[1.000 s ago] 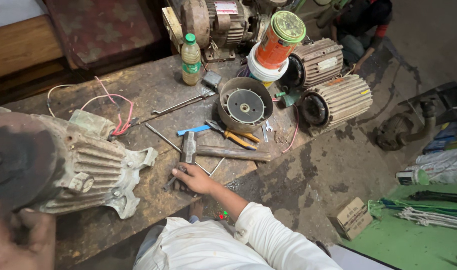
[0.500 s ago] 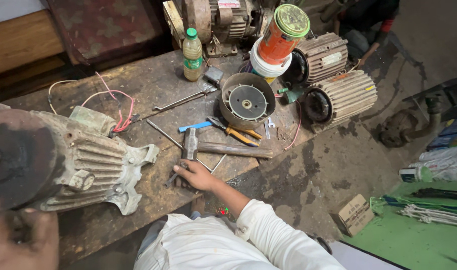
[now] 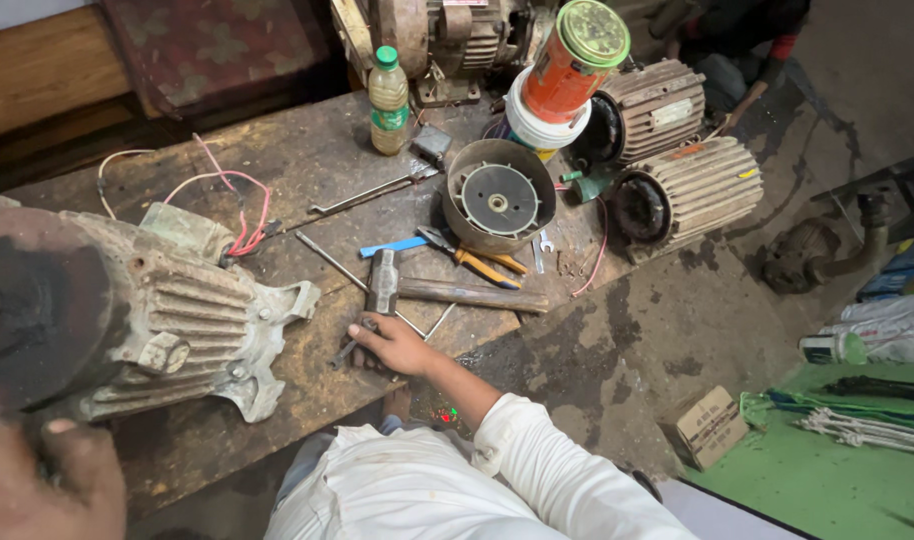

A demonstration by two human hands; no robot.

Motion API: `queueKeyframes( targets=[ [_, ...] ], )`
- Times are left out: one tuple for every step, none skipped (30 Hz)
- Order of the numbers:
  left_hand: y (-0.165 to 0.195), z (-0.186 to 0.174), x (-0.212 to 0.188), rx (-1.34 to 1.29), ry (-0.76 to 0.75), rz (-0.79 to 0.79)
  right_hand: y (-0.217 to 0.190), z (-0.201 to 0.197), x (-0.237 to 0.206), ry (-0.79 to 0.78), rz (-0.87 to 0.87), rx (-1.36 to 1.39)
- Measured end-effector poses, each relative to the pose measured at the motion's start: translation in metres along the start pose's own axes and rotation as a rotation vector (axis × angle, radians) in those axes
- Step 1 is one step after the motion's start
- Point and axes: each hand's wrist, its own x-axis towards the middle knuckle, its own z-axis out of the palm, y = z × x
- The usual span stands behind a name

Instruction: The person uses a wrench to tighten bolts on an electric motor housing placed on a workbench. They repeatedly reposition the motor and adjust the wrench to secure the fasteners.

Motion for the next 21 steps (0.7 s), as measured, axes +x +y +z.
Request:
queueKeyframes(
  targets=[
    [0.001,-0.001,-0.001,0.000,0.003,-0.003,0.001,0.000,0.000,0.000,-0.011,0.008],
    [0.001,-0.002,-0.002,0.000,0.006,0.002,0.002,0.000,0.001,0.000,-0.024,0.015],
    [0.002,-0.002,-0.003,0.001,0.005,-0.008,0.003,0.000,0.001,0.002,-0.034,0.024],
    [0.002,-0.002,-0.004,0.003,0.005,-0.010,0.004,0.000,0.001,0.001,-0.028,0.020],
    [0.003,-0.002,-0.004,0.004,0.005,-0.012,0.005,0.000,0.001,0.001,-0.022,0.017],
    [0.003,-0.003,-0.005,0.006,0.003,-0.013,0.006,-0.001,0.002,0.003,-0.018,0.015],
    [0.003,-0.003,-0.005,0.004,0.002,-0.013,0.008,-0.001,0.002,0.008,-0.001,0.002],
    [0.003,-0.003,-0.006,0.008,0.001,-0.014,0.009,-0.002,0.003,0.012,0.016,-0.011],
    [0.003,-0.003,-0.006,0.008,0.005,-0.015,0.011,-0.002,0.004,0.016,0.029,-0.026],
    [0.003,-0.002,-0.006,0.011,0.004,-0.012,0.012,-0.002,0.005,0.016,-0.005,-0.020],
    [0.003,-0.002,-0.006,0.009,0.005,-0.010,0.014,-0.003,0.005,0.017,-0.038,-0.014],
    [0.003,-0.001,-0.006,0.008,0.003,-0.012,0.015,-0.003,0.006,0.016,-0.069,-0.007],
    [0.003,-0.001,-0.005,0.003,0.005,-0.010,0.017,-0.003,0.007,0.014,-0.054,-0.004],
    [0.003,-0.002,-0.004,0.000,0.001,-0.010,0.018,-0.003,0.008,0.011,-0.039,0.000],
    [0.004,-0.001,-0.004,-0.002,-0.002,-0.011,0.020,-0.003,0.008,0.009,-0.023,0.004],
    [0.005,-0.002,-0.002,-0.004,-0.001,-0.012,0.020,-0.003,0.008,0.008,-0.047,0.002],
    [0.006,-0.004,0.000,-0.002,-0.002,-0.015,0.021,-0.003,0.009,0.006,-0.070,0.002],
    [0.008,-0.006,0.001,-0.001,-0.004,-0.017,0.022,-0.004,0.009,0.005,-0.093,0.003],
    [0.010,-0.008,0.002,-0.003,-0.005,-0.020,0.022,-0.004,0.009,0.010,-0.090,0.001],
    [0.013,-0.010,0.003,0.003,-0.011,-0.026,0.022,-0.003,0.008,0.014,-0.084,-0.002],
    [0.016,-0.013,0.004,0.016,-0.014,-0.034,0.021,-0.003,0.008,0.018,-0.079,-0.006]
  ],
)
